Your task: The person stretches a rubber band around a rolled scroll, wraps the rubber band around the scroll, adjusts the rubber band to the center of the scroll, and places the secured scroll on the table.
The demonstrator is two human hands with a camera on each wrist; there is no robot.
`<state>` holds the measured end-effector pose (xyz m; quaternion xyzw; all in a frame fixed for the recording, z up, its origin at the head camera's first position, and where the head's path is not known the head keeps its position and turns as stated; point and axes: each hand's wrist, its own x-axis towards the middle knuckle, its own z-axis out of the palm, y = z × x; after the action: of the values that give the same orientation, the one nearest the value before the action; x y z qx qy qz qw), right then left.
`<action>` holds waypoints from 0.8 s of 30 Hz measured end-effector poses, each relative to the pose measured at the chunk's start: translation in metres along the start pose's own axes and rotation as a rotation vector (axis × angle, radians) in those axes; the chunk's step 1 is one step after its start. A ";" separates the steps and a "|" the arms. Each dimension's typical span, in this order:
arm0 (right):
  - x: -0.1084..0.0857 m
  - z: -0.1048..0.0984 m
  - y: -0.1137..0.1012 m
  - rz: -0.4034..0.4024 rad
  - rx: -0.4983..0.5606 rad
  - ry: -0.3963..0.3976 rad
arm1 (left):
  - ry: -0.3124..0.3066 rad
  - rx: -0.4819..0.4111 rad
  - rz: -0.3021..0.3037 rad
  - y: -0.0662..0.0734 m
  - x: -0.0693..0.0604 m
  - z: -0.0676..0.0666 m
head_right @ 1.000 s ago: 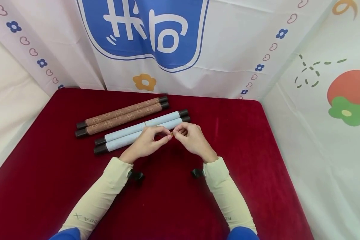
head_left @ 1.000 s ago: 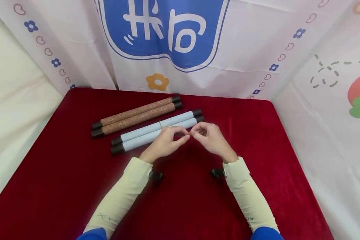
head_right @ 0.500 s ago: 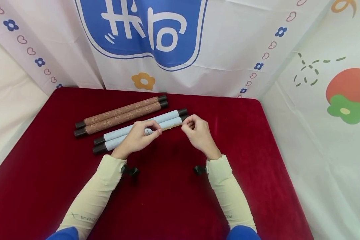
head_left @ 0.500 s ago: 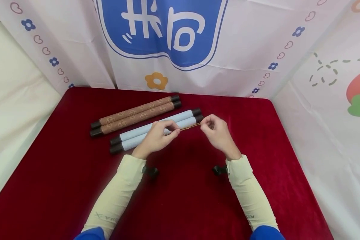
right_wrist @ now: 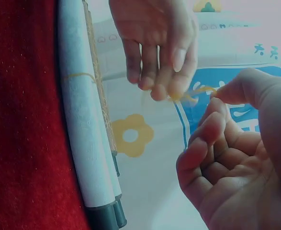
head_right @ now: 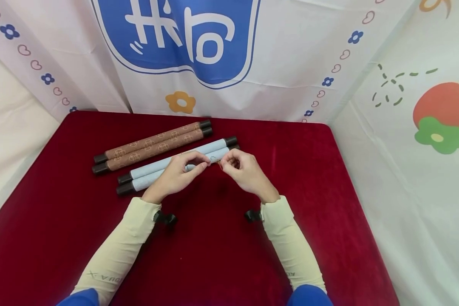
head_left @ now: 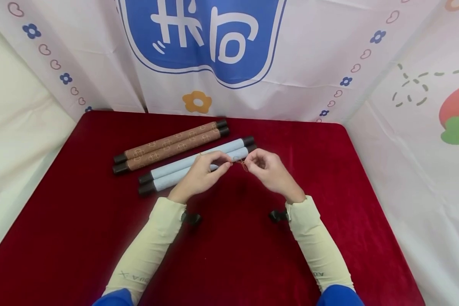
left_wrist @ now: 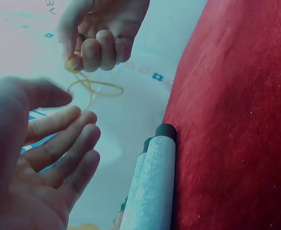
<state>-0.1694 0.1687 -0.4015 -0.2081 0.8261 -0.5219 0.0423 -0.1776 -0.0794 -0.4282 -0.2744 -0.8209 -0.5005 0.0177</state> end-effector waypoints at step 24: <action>0.000 0.010 -0.001 -0.047 -0.100 -0.106 | 0.032 0.091 0.197 0.008 -0.001 0.005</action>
<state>-0.1662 0.1599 -0.4047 -0.2566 0.8426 -0.4692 0.0635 -0.1715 -0.0726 -0.4242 -0.3445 -0.8114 -0.4631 0.0923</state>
